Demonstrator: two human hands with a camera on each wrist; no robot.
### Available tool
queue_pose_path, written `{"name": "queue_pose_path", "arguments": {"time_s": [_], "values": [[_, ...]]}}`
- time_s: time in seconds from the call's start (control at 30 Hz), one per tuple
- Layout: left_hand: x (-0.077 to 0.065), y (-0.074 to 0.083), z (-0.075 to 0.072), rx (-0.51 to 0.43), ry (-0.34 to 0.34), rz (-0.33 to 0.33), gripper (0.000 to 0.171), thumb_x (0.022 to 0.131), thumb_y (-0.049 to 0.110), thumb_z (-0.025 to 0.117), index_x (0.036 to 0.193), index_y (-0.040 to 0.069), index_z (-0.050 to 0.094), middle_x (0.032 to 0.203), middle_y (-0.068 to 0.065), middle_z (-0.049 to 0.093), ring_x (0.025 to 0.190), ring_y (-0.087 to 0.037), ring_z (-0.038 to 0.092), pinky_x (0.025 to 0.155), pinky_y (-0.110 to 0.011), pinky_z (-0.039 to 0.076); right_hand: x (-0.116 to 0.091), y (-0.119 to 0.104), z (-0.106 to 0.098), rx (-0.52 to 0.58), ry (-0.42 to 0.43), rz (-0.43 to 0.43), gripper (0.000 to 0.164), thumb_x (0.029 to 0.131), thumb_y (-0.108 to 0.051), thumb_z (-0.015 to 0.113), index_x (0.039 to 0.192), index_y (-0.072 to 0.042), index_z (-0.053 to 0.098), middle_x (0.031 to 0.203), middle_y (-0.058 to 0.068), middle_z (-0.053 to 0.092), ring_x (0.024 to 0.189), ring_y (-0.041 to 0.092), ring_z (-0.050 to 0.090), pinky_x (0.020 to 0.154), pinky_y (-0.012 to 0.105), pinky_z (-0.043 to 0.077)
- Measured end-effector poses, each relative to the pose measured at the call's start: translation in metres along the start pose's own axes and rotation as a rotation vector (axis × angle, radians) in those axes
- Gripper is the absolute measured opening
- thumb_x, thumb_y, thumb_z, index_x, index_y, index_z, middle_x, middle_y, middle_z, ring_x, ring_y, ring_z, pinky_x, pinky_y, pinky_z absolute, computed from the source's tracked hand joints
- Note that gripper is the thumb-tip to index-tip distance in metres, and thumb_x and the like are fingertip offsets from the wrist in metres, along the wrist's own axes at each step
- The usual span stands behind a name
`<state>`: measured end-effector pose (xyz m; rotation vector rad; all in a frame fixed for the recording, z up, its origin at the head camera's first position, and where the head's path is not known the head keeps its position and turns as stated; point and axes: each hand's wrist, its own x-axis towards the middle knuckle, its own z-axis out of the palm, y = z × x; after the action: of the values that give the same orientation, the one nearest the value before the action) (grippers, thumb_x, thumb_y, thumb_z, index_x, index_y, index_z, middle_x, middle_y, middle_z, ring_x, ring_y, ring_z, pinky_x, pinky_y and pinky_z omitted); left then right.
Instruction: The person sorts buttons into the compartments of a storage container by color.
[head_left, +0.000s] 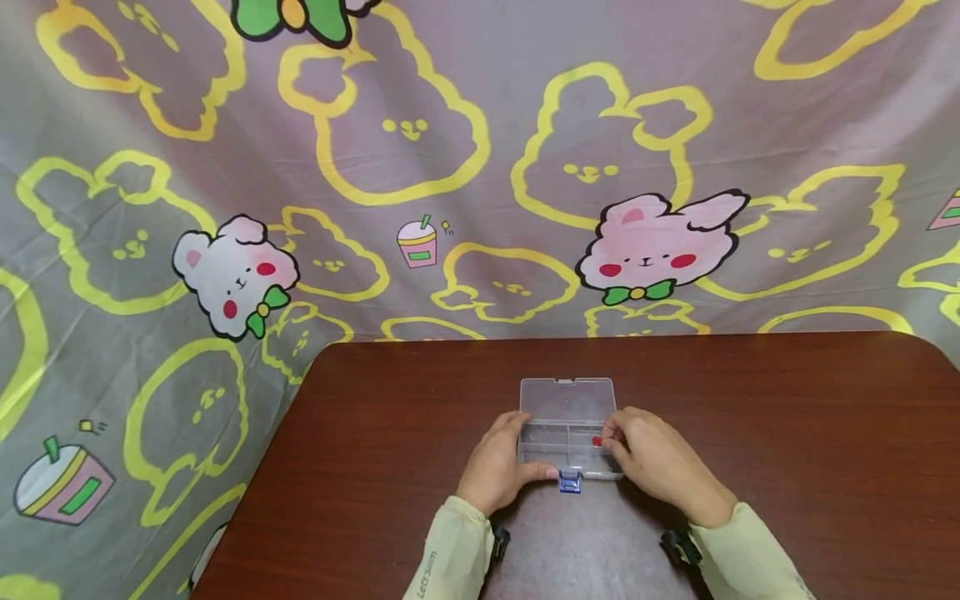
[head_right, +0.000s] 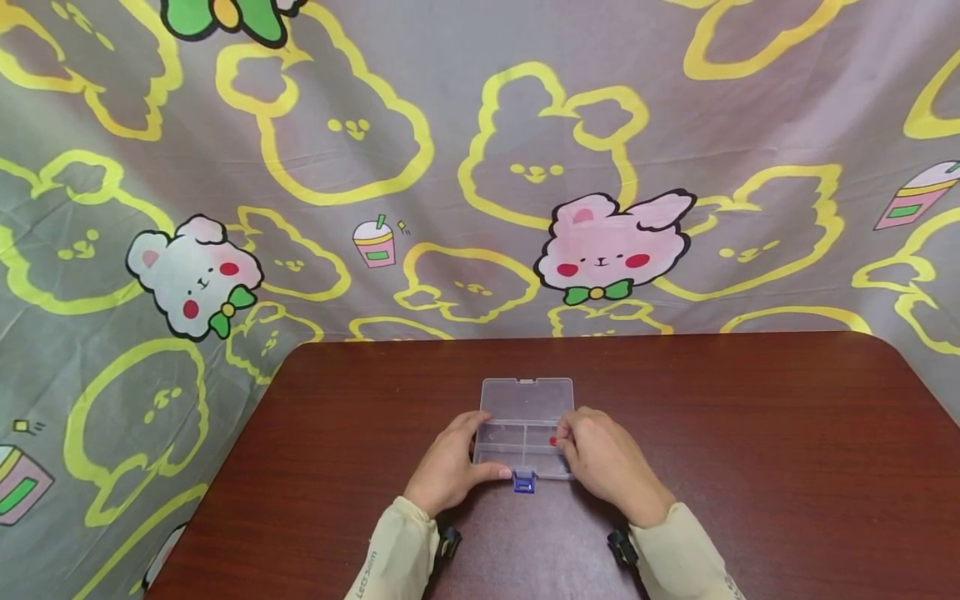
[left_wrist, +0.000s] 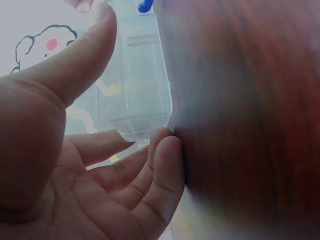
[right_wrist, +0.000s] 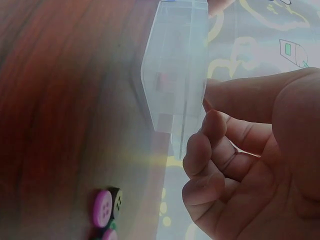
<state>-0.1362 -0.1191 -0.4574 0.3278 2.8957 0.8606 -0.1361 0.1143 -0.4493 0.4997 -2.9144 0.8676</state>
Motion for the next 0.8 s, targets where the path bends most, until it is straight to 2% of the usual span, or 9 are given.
{"name": "queue_pose_path", "arguments": {"time_s": [0.23,0.8], "values": [[-0.001,0.001,-0.001,-0.016,-0.005,-0.005,0.085,0.075,0.041,0.088,0.143,0.004,0.054,0.146,-0.013,0.051,0.132,-0.03,0.051,0.108,-0.044,0.044,-0.001,0.001,-0.004,-0.01,0.018,-0.027,0.015,0.087,-0.007,0.075,0.082,-0.015,0.064,0.075,-0.007,0.051,0.069,0.011,0.046,0.063,0.032,0.043],[-0.001,0.0,-0.001,-0.013,-0.017,-0.013,0.085,0.076,0.043,0.087,0.144,0.005,0.052,0.147,-0.012,0.05,0.133,-0.03,0.05,0.108,-0.045,0.043,-0.009,0.006,-0.019,-0.025,0.011,0.02,0.012,0.088,-0.008,0.075,0.085,-0.014,0.065,0.077,-0.006,0.053,0.071,0.012,0.047,0.064,0.034,0.045]]}}
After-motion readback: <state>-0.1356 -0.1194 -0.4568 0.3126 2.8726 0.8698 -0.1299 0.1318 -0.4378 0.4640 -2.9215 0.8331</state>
